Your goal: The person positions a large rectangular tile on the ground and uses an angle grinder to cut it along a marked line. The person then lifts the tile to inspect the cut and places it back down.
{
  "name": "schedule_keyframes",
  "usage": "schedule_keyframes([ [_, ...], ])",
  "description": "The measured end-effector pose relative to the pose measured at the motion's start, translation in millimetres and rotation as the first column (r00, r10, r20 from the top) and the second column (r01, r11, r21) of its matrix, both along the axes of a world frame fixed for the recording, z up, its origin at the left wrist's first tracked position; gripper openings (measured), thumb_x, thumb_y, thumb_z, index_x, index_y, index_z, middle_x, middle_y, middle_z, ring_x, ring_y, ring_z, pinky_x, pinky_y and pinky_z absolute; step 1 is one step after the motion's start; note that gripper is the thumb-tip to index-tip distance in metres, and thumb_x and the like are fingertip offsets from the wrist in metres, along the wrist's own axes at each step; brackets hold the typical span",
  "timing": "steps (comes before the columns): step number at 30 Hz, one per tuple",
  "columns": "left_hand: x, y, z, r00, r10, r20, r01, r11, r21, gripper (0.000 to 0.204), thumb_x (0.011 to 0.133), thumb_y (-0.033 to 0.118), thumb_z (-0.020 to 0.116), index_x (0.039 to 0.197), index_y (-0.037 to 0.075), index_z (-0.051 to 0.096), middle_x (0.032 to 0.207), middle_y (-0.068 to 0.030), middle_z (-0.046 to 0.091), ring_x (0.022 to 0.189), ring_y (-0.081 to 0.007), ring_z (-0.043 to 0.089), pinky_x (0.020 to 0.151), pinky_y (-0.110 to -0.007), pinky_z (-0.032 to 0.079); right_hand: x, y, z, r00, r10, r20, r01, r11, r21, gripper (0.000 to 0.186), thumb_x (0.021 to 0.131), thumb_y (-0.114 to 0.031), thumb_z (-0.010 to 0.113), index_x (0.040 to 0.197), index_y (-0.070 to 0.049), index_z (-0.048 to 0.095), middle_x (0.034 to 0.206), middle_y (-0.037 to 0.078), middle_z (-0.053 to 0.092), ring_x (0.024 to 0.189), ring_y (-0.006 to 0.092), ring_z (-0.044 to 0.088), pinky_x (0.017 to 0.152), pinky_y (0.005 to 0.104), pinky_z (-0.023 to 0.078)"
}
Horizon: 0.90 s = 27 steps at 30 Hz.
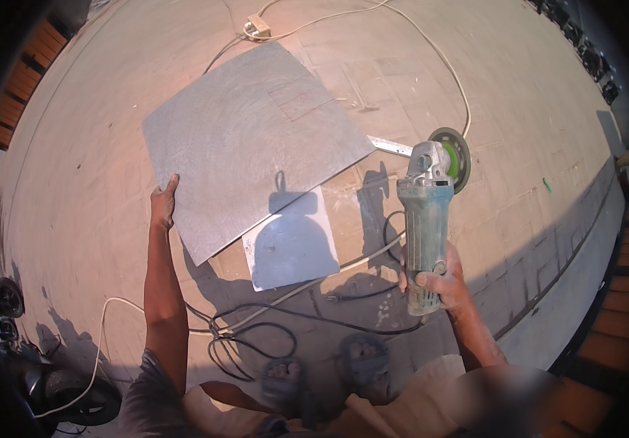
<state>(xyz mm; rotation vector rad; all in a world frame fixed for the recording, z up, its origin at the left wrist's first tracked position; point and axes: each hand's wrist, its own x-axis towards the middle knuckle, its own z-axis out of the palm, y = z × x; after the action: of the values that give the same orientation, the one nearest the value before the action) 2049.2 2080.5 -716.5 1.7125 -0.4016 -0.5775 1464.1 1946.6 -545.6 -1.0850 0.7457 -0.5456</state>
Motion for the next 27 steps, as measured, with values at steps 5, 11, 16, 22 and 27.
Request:
schedule_keyframes([
  [5,-14.6,26.8,-6.4,0.973,-0.014,-0.230,0.019,1.000,0.017,0.060,0.091,0.032,0.074,0.126,-0.011,0.054,0.117,-0.0162,0.064,0.104,-0.0235,0.061,0.092,-0.036,0.050,-11.2,14.2,8.2,0.994,-0.044,-0.097,0.047,0.998,0.033,0.075,0.064,-0.028,0.084,0.122,0.002,0.046,0.094,0.014,0.060,0.071,0.0232,0.066,0.061,0.0356,0.055],
  [11,-25.9,115.0,23.2,0.999,0.015,-0.038,-0.009,0.990,0.143,0.059,0.090,0.033,0.074,0.126,-0.011,0.056,0.121,-0.0152,0.063,0.107,-0.0226,0.060,0.096,-0.035,0.046,-14.1,29.4,25.1,0.983,-0.027,-0.180,0.039,0.997,0.061,0.078,0.063,-0.028,0.086,0.123,0.002,0.046,0.093,0.013,0.060,0.071,0.0237,0.066,0.061,0.0362,0.055],
  [16,-19.3,143.6,30.9,0.995,-0.090,0.046,0.076,0.968,0.241,0.060,0.089,0.036,0.075,0.124,-0.010,0.058,0.116,-0.0146,0.066,0.104,-0.0226,0.062,0.095,-0.034,0.048,7.6,29.6,31.1,0.982,-0.029,-0.185,0.030,1.000,0.005,0.080,0.060,-0.035,0.086,0.119,0.005,0.050,0.092,0.013,0.060,0.067,0.0224,0.065,0.058,0.0330,0.054],
  [22,20.7,97.2,41.4,0.993,-0.120,-0.008,0.118,0.964,0.237,0.063,0.085,0.037,0.079,0.121,-0.011,0.059,0.109,-0.0179,0.069,0.091,-0.0236,0.068,0.085,-0.034,0.054,47.1,27.2,24.4,0.988,0.024,-0.152,-0.029,0.999,-0.034,0.077,0.062,-0.034,0.083,0.120,0.004,0.049,0.093,0.013,0.060,0.070,0.0218,0.066,0.061,0.0332,0.055],
  [27,23.4,75.5,27.3,0.988,-0.154,0.029,0.141,0.954,0.266,0.063,0.083,0.038,0.080,0.118,-0.011,0.061,0.108,-0.0193,0.070,0.091,-0.0243,0.069,0.083,-0.035,0.054,87.4,27.5,4.1,0.986,0.125,-0.107,-0.127,0.992,-0.006,0.072,0.066,-0.032,0.081,0.121,0.002,0.049,0.094,0.012,0.061,0.072,0.0211,0.066,0.062,0.0336,0.055],
])
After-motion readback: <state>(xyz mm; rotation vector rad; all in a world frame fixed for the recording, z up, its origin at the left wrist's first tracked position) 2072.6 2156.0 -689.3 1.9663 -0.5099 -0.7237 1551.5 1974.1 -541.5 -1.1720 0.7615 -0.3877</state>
